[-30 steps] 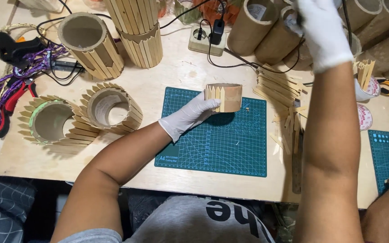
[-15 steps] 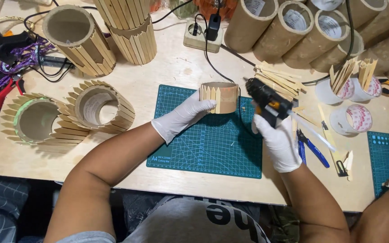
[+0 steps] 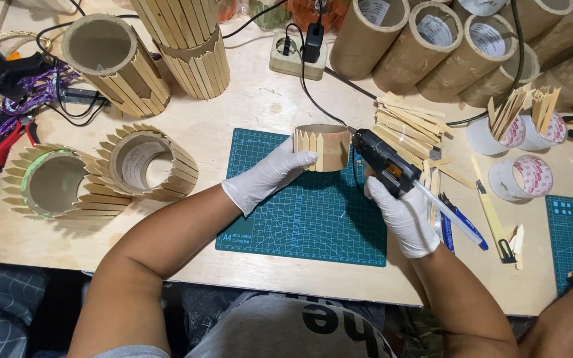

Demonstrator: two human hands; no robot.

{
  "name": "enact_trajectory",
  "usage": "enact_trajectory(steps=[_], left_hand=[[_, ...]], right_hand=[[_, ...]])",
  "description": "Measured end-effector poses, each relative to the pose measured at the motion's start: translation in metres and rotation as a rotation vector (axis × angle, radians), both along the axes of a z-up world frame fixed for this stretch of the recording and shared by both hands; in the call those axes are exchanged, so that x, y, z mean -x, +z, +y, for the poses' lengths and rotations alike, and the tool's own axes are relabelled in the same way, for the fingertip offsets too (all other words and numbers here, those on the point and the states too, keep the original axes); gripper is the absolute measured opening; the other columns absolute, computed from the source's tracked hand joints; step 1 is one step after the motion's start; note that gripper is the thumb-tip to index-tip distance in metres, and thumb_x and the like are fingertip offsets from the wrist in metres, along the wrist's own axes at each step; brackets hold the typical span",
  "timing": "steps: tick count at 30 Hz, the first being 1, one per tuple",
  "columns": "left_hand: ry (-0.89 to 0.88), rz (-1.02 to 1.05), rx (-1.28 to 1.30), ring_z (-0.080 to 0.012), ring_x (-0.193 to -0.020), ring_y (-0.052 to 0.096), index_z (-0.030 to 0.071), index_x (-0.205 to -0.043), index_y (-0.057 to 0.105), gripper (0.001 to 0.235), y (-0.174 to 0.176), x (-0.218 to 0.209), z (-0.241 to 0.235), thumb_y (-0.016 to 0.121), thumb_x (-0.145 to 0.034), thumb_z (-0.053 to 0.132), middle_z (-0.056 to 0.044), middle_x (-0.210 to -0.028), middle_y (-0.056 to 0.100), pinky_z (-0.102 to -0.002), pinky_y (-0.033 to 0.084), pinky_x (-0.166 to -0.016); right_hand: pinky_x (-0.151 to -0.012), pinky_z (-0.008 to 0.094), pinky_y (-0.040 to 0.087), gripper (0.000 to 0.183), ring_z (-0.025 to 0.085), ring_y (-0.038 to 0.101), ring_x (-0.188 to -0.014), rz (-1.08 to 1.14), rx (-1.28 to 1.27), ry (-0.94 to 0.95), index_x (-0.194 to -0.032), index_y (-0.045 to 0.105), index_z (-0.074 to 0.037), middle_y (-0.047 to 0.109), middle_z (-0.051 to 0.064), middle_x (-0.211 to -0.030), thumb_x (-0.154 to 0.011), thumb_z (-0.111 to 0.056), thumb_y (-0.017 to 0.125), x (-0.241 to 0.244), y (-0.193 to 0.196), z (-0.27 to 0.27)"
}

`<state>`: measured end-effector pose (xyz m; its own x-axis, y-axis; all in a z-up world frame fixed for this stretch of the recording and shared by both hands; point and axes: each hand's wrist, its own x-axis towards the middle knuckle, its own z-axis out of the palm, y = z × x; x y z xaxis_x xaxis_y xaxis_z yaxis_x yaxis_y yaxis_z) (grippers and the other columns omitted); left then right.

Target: Gluing small wooden sticks onto a cardboard tube using a hot glue gun to create a decorative object.

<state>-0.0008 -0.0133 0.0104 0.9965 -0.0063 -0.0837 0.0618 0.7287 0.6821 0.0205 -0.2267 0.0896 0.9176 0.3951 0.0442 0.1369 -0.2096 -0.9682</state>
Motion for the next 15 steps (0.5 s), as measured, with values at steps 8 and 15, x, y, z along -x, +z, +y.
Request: enact_trajectory(steps=[8,15], left_hand=[[0.011,0.001,-0.016,-0.0130,-0.101,0.057,0.011,-0.137,0.050,0.063,0.015,0.006,-0.001,0.076,-0.082,-0.004,-0.003,-0.111,0.059,-0.030,0.052,-0.090],[-0.076,-0.077,-0.019,-0.0216,-0.119,0.056,0.008,-0.145,0.042,0.074,-0.019,-0.005,0.006,0.080,-0.080,0.015,-0.011,-0.133,0.056,-0.041,0.050,-0.104]], right_hand=[[-0.058,0.024,0.038,0.016,0.008,0.043,-0.053,0.116,-0.093,0.009,-0.087,0.068,-0.014,0.062,0.001,-0.065,-0.099,-0.024,0.065,-0.006,0.017,0.022],[-0.059,0.019,0.042,0.012,0.007,0.052,-0.062,0.026,-0.309,-0.246,-0.087,0.063,-0.016,0.062,0.004,-0.078,-0.093,-0.023,0.071,-0.056,0.056,0.007]])
